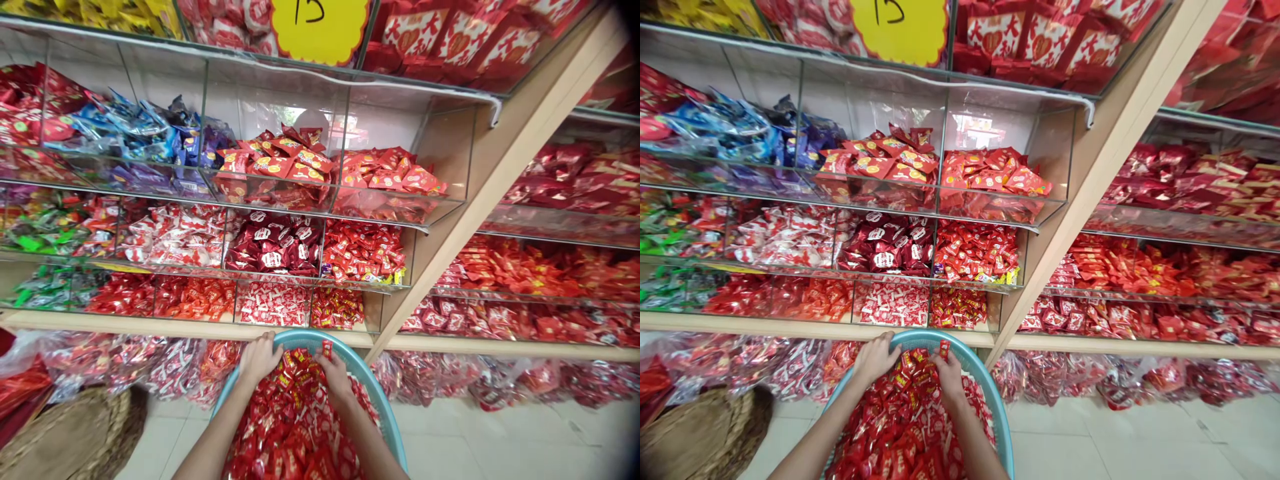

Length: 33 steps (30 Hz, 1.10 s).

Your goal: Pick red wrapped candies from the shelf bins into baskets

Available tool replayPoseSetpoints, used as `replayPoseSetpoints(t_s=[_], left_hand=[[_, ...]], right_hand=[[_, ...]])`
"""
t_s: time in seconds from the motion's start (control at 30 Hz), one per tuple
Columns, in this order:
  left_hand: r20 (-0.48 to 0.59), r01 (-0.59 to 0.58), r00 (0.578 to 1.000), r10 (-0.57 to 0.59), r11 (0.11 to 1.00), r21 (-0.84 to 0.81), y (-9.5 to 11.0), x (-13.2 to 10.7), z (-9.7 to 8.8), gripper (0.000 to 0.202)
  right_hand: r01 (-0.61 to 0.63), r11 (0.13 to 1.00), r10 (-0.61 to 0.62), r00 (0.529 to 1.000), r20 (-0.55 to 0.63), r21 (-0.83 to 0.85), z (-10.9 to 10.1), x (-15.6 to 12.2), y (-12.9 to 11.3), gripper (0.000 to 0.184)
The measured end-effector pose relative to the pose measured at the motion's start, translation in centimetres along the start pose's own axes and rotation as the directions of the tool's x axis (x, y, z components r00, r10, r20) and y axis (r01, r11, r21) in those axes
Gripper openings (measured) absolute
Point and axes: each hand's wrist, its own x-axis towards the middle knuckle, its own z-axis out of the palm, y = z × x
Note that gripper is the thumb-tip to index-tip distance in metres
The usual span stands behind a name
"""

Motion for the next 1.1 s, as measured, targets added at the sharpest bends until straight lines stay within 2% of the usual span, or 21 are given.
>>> replayPoseSetpoints(t_s=[0.1, 0.23, 0.43, 0.63, 0.77, 0.87, 0.93, 1.1], left_hand=[[-0.011, 0.003, 1.000, -0.003, 1.000, 0.009, 0.1, -0.1, -0.1, 0.041], [0.003, 0.012, 1.000, -0.012, 1.000, 0.004, 0.2, -0.2, -0.4, 0.041], [0.018, 0.039, 0.999, -0.040, 0.999, 0.001, 0.4, -0.4, -0.7, 0.041], [0.015, 0.031, 0.999, -0.030, 1.000, -0.001, 0.5, -0.3, -0.7, 0.042], [0.020, 0.030, 0.999, -0.030, 1.000, -0.002, 0.5, -0.3, -0.6, 0.042], [0.017, 0.027, 0.999, -0.027, 1.000, -0.001, 0.4, -0.3, -0.6, 0.042], [0.014, 0.028, 1.000, -0.028, 1.000, -0.001, 0.4, -0.3, -0.6, 0.041], [0.003, 0.022, 1.000, -0.022, 1.000, -0.001, 0.3, -0.3, -0.4, 0.041]], right_hand=[[0.006, 1.000, -0.003, 0.995, 0.100, -0.029, 0.4, -1.0, 0.5, 0.028], [0.018, 0.996, 0.010, 0.955, 0.296, -0.092, 1.3, -2.2, 1.7, 0.026], [0.045, 0.982, 0.034, 0.916, 0.400, -0.186, 2.1, -3.3, 2.8, 0.028], [0.120, 0.978, -0.057, 0.939, 0.339, -0.169, 1.7, -2.6, 1.6, 0.033], [0.208, 0.954, -0.159, 0.962, 0.223, -0.214, 1.2, -1.4, 1.0, 0.036], [0.325, 0.895, -0.286, 0.944, 0.166, -0.304, 1.0, -0.6, 1.5, 0.034], [0.383, 0.851, -0.343, 0.924, 0.171, -0.360, 1.1, -0.2, 2.1, 0.031], [0.407, 0.792, -0.383, 0.912, 0.148, -0.456, 2.0, -0.5, 3.0, 0.023]])
